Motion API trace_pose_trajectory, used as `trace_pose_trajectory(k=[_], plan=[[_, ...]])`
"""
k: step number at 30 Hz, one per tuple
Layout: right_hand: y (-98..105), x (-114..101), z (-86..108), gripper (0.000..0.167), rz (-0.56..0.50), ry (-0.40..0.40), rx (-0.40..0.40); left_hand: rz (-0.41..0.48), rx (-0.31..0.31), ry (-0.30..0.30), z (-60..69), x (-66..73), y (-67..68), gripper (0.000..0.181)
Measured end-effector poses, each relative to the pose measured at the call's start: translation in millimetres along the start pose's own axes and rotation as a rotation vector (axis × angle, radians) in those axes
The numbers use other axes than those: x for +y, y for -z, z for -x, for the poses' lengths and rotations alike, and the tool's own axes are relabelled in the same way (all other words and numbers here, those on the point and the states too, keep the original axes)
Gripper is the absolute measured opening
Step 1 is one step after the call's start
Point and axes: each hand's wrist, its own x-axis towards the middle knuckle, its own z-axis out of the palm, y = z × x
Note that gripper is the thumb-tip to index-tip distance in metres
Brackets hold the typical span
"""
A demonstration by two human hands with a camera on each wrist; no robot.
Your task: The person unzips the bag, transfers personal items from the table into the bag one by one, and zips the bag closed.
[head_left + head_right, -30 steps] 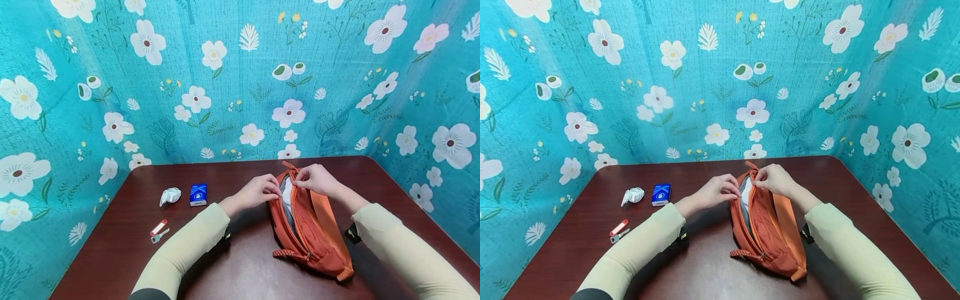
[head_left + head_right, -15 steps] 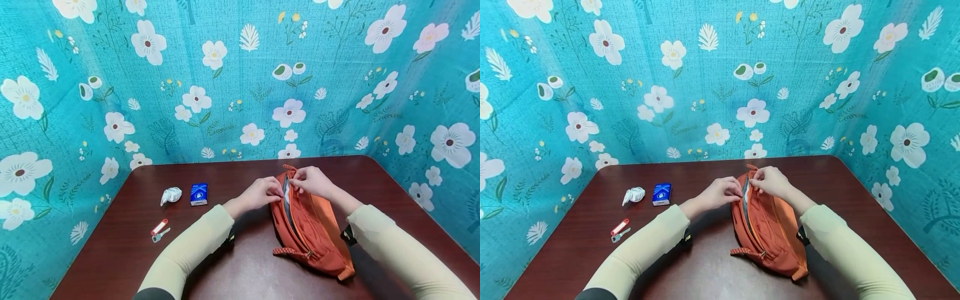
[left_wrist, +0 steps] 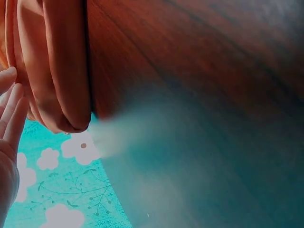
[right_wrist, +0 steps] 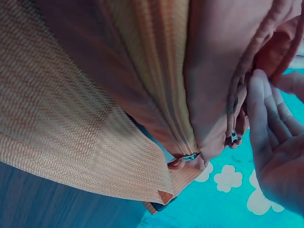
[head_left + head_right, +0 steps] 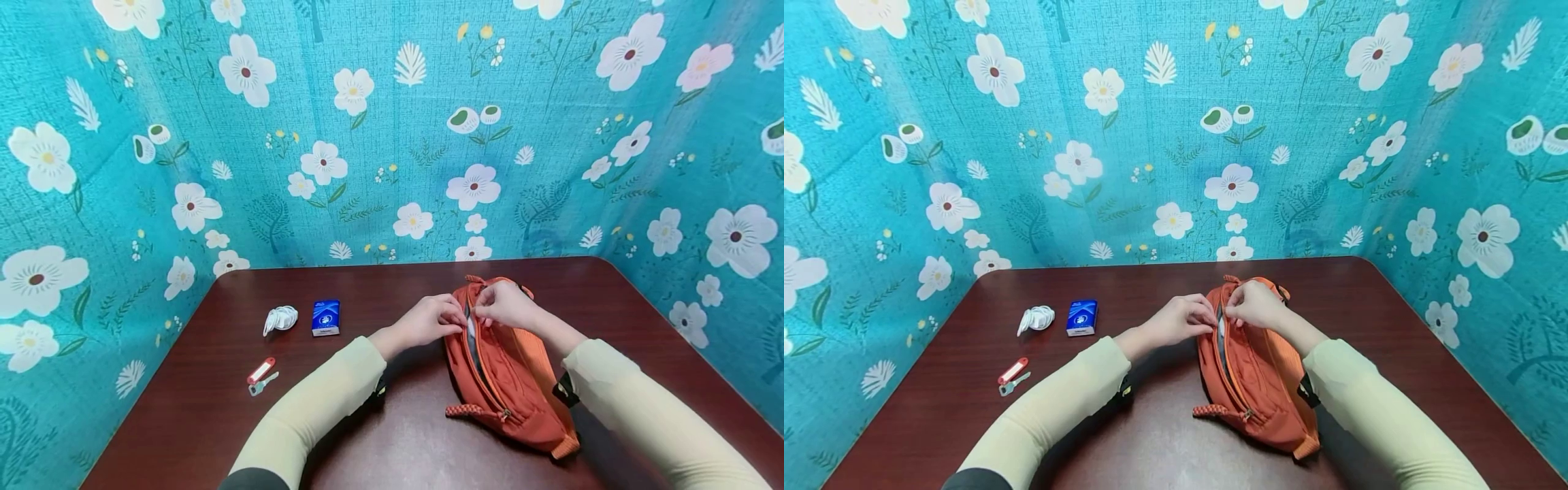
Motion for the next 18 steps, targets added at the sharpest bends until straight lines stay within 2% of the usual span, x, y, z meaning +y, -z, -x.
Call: trace_pose_trajectory(k=[8, 14, 18], plan=[[14, -6, 5.0, 0.009, -0.175, -0.014, 0.056, -0.055, 0.0, -0.035, -0.7, -1.0, -2.3, 0.012], [22, -9, 8.6, 0.007, -0.2, 0.004, 0.068, -0.142, -0.029, -0.067, -2.1, -0.3, -0.5, 0.012], [22, -5, 11.7, 0.007, -0.158, 0.031, 0.064, -0.139, -0.03, -0.083, -0.3, -1.5, 1.7, 0.007]])
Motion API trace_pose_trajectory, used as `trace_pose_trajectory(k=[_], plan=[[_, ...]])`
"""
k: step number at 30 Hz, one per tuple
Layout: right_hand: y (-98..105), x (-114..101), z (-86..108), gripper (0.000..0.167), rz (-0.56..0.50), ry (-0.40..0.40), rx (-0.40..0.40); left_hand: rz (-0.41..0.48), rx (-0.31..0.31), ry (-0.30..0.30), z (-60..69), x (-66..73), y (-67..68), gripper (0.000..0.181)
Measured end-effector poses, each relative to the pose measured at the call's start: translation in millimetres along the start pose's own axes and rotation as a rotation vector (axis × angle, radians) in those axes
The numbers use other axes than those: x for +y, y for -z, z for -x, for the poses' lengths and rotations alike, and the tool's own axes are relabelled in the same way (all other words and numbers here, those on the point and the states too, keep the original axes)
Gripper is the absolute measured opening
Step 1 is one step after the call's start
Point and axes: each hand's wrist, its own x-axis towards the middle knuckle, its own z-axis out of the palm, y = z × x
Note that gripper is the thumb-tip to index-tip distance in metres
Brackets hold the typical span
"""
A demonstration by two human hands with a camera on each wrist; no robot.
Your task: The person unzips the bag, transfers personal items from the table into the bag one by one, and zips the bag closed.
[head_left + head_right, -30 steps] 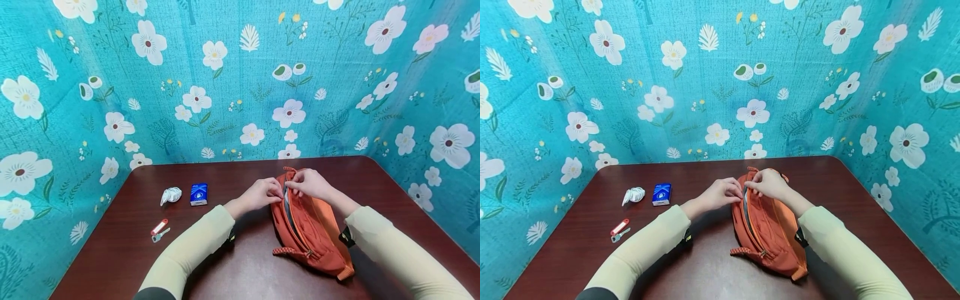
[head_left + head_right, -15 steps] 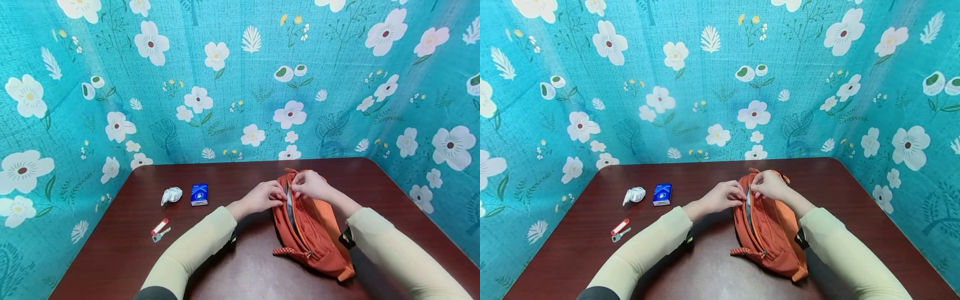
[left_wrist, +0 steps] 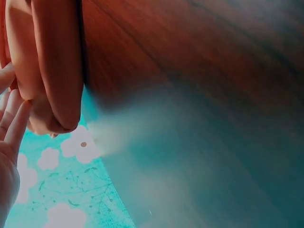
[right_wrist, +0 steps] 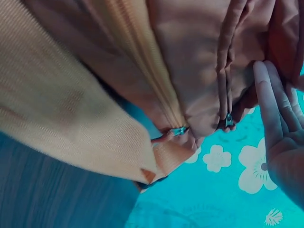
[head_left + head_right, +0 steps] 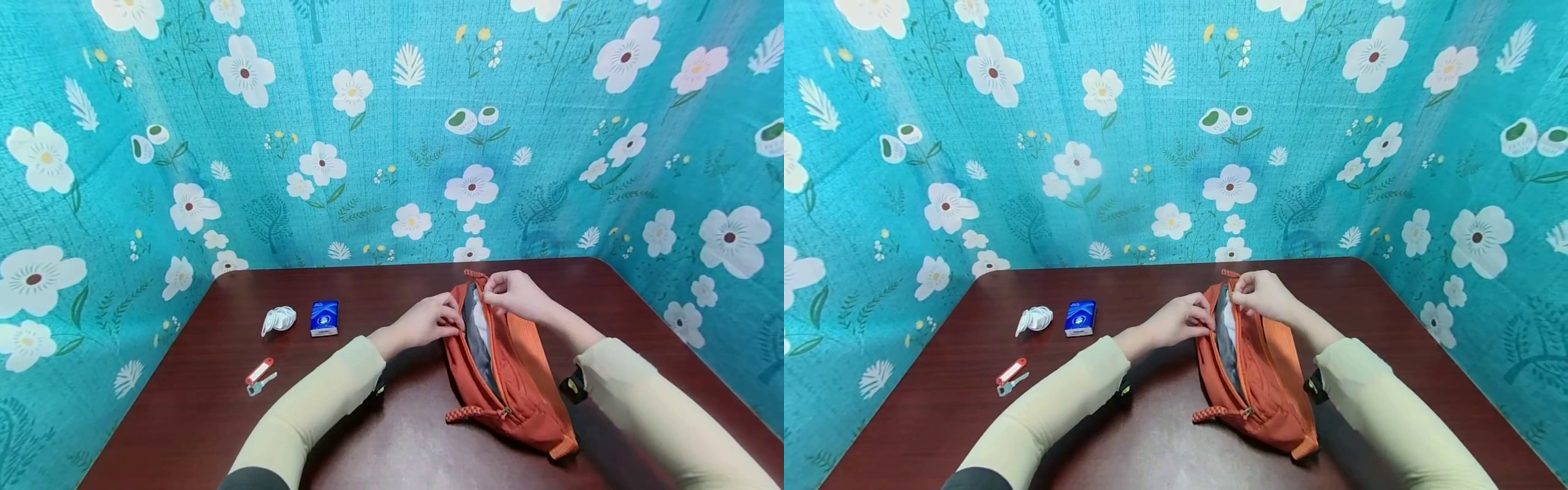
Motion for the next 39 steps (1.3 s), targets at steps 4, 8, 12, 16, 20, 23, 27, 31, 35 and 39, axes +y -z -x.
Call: trace_pose_trajectory(k=[4, 8, 12, 16, 20, 23, 27, 31, 35, 39], plan=[[3, 7, 3.8, 0.008, 0.135, 0.078, 0.017, 0.038, 0.016, 0.012, 4.6, -0.4, 5.5, 0.007], [8, 14, 7.5, 0.008, 0.259, 0.14, 0.022, 0.075, 0.018, 0.013, 9.7, -0.3, 12.5, 0.006], [16, 22, 12.5, 0.011, 0.319, 0.161, -0.007, 0.114, 0.011, 0.012, 17.3, -1.0, 20.1, 0.005], [29, 37, 18.8, 0.013, 0.397, 0.169, 0.003, 0.155, 0.003, 0.021, 27.7, -2.6, 30.2, 0.004], [43, 52, 25.3, 0.014, 0.473, 0.164, 0.056, 0.179, 0.01, 0.073, 38.7, -3.6, 41.2, 0.006], [45, 57, 28.8, 0.013, 0.475, 0.149, 0.087, 0.19, 0.004, 0.112, 44.3, -3.8, 44.8, 0.007], [37, 56, 29.9, 0.01, 0.433, 0.136, 0.122, 0.214, -0.015, 0.117, 45.0, -2.0, 42.6, 0.008], [25, 48, 28.6, 0.01, 0.351, 0.097, 0.138, 0.207, -0.01, 0.103, 41.4, 1.6, 38.6, 0.007], [17, 42, 31.0, 0.024, 0.296, 0.051, 0.112, 0.171, 0.002, 0.085, 38.1, 4.1, 34.9, 0.007], [12, 41, 34.6, 0.02, 0.309, 0.124, 0.125, 0.163, 0.006, 0.086, 38.6, 5.6, 32.0, 0.007]])
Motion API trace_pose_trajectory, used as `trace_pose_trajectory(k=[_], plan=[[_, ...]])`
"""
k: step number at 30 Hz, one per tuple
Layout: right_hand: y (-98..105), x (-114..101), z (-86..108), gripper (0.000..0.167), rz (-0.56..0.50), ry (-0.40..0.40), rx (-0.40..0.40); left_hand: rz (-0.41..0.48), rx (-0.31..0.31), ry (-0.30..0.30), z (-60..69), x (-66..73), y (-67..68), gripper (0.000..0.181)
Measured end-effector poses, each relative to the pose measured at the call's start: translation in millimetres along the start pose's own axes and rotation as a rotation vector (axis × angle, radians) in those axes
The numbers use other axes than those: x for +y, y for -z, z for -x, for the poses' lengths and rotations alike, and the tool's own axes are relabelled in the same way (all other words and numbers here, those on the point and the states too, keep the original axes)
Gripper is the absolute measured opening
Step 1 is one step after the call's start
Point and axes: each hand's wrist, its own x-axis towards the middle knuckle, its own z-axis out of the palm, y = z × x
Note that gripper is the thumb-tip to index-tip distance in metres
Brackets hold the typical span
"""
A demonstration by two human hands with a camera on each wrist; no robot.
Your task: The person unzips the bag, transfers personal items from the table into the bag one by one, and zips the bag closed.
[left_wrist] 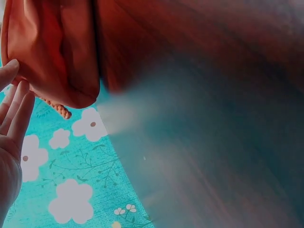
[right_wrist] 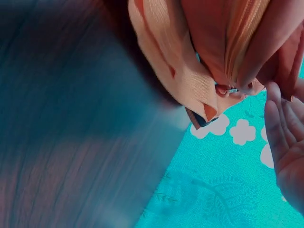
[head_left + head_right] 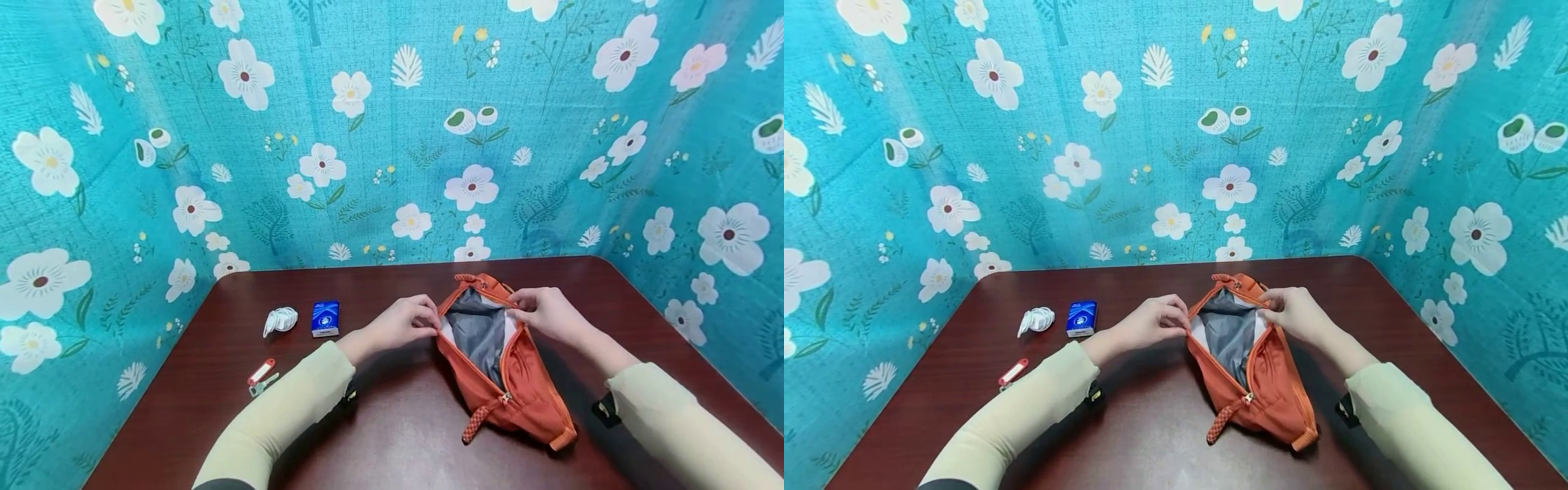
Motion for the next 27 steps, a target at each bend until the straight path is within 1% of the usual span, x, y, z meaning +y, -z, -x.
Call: trace_pose_trajectory(k=[3, 5, 8, 12, 17, 22, 27], plan=[[-2, -3, 1.8, 0.017, -0.015, 0.057, 0.03, 0.021, -0.013, 0.018, 1.2, -1.9, -1.4, 0.008], [-1, -5, 1.8, 0.017, -0.03, 0.074, 0.031, 0.035, -0.022, 0.025, 1.5, -3.8, -1.7, 0.008], [-1, -7, 1.5, 0.017, -0.038, 0.088, 0.036, 0.046, -0.036, 0.032, 1.0, -4.9, -2.1, 0.008], [-1, -9, 1.3, 0.016, -0.039, 0.097, 0.05, 0.048, -0.044, 0.027, -0.6, -2.8, -2.7, 0.009], [-2, -12, -0.9, 0.014, -0.017, 0.122, 0.086, 0.066, -0.041, 0.025, 1.0, 1.5, -1.7, 0.019], [-2, -14, -0.6, 0.014, -0.005, 0.137, 0.103, 0.056, -0.029, 0.033, 8.5, 7.1, 4.5, 0.022], [-2, -16, -1.1, 0.014, 0.018, 0.143, 0.125, 0.044, -0.024, 0.067, 24.2, 8.3, 17.0, 0.02]])
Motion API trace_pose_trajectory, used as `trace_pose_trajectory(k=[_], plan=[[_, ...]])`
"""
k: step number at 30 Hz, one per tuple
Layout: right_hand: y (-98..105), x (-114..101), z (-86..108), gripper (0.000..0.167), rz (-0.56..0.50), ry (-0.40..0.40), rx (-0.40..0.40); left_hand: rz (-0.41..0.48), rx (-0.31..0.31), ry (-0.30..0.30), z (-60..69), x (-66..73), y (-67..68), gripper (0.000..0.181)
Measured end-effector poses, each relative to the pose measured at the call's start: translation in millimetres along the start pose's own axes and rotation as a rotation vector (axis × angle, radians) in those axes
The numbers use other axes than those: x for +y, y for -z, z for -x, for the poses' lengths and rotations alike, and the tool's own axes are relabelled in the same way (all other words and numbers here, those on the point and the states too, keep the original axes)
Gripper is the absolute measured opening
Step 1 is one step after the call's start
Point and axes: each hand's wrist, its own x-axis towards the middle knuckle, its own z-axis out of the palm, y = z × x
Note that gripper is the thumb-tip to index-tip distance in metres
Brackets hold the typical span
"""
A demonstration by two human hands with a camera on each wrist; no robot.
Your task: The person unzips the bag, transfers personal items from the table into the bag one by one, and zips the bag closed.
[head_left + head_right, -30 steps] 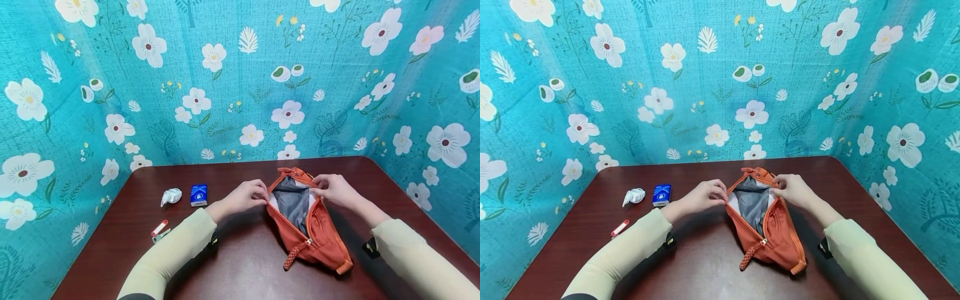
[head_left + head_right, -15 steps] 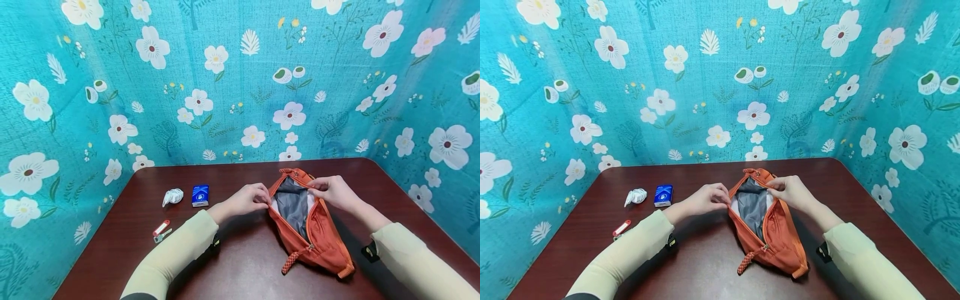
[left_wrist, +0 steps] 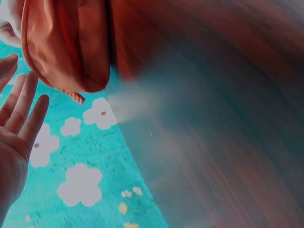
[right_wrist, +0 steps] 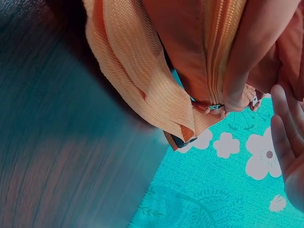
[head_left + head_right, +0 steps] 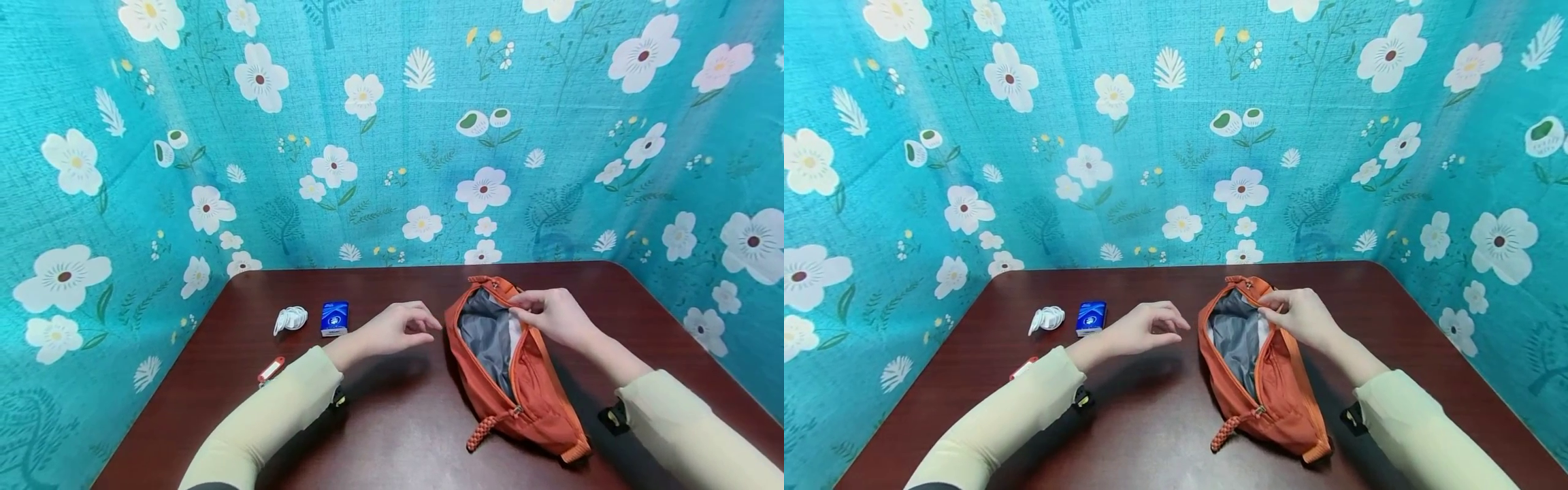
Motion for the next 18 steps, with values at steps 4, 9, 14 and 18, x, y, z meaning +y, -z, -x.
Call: trace_pose_trajectory(k=[4, 9, 14, 18], plan=[[1, -1, 0.9, 0.014, -0.005, 0.008, 0.01, -0.021, 0.017, 0.018, 14.3, -6.5, 8.7, 0.018], [1, -1, 0.7, 0.014, -0.024, 0.018, 0.01, -0.042, 0.076, 0.04, 32.7, -17.8, 19.8, 0.019], [1, -1, 0.2, 0.014, -0.013, 0.029, 0.008, -0.092, 0.145, 0.063, 50.9, -27.2, 34.3, 0.02], [1, -2, 0.1, 0.013, -0.002, 0.036, 0.006, -0.147, 0.203, 0.096, 64.0, -37.0, 48.0, 0.022]])
